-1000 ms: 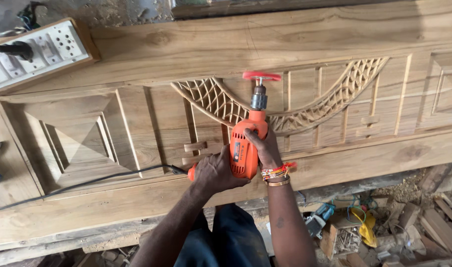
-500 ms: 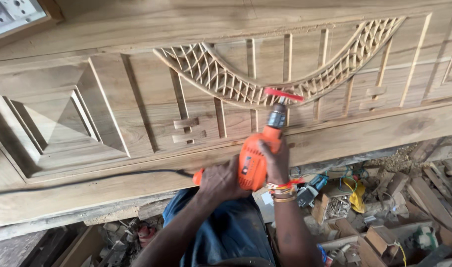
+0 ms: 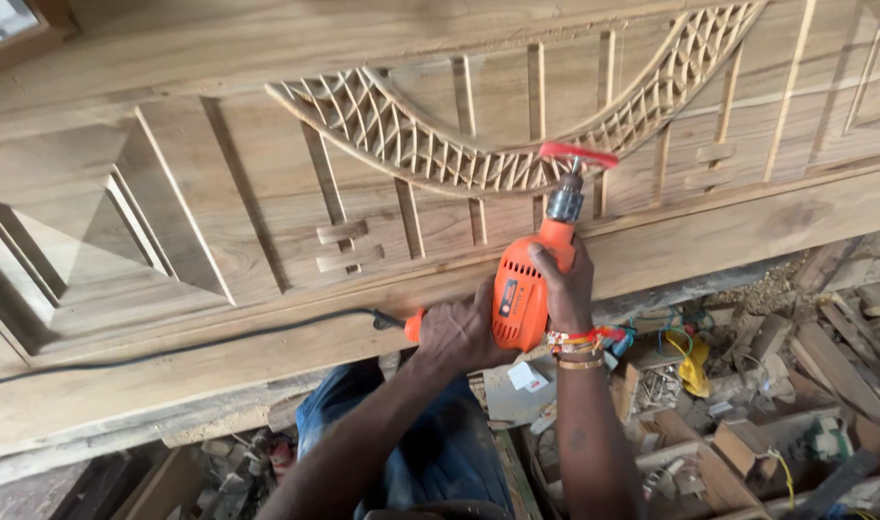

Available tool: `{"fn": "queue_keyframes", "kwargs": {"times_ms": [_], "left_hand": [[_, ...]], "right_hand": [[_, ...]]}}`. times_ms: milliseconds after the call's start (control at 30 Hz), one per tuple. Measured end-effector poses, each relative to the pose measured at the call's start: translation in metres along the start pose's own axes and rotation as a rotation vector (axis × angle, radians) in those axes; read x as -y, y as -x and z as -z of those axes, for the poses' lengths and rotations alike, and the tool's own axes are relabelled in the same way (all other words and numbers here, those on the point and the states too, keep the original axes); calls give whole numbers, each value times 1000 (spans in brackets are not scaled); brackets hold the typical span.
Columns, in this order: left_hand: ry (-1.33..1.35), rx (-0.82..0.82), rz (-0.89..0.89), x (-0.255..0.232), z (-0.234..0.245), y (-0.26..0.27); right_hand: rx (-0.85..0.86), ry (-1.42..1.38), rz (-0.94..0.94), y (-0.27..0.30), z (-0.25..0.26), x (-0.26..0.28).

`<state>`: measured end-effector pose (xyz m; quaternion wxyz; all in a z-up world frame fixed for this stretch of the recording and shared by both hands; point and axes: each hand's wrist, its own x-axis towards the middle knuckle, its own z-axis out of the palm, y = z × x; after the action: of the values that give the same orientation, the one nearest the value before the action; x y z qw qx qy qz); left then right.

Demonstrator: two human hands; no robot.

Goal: The person sands the surface and decorative carvings of a wooden door using a power drill with a sanding disc attachment.

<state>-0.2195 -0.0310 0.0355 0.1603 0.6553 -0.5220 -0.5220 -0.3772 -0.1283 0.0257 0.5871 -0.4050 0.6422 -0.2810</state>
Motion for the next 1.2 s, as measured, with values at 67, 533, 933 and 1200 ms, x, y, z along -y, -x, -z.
{"fn": "queue_keyframes", "kwargs": {"times_ms": [67,533,933,1200], "left_hand": [[-18,9,14,3,3,2],[-62,-6,5,53,6,52],[-52,73,208,63,32,61],[-78,45,170,83,67,74]], "right_hand": [[10,2,4,1,-7,2],[25,41,-33,44,-55,-15],[170,80,-13,42,-100,-3],[175,11,3,54,-136,0]]}}
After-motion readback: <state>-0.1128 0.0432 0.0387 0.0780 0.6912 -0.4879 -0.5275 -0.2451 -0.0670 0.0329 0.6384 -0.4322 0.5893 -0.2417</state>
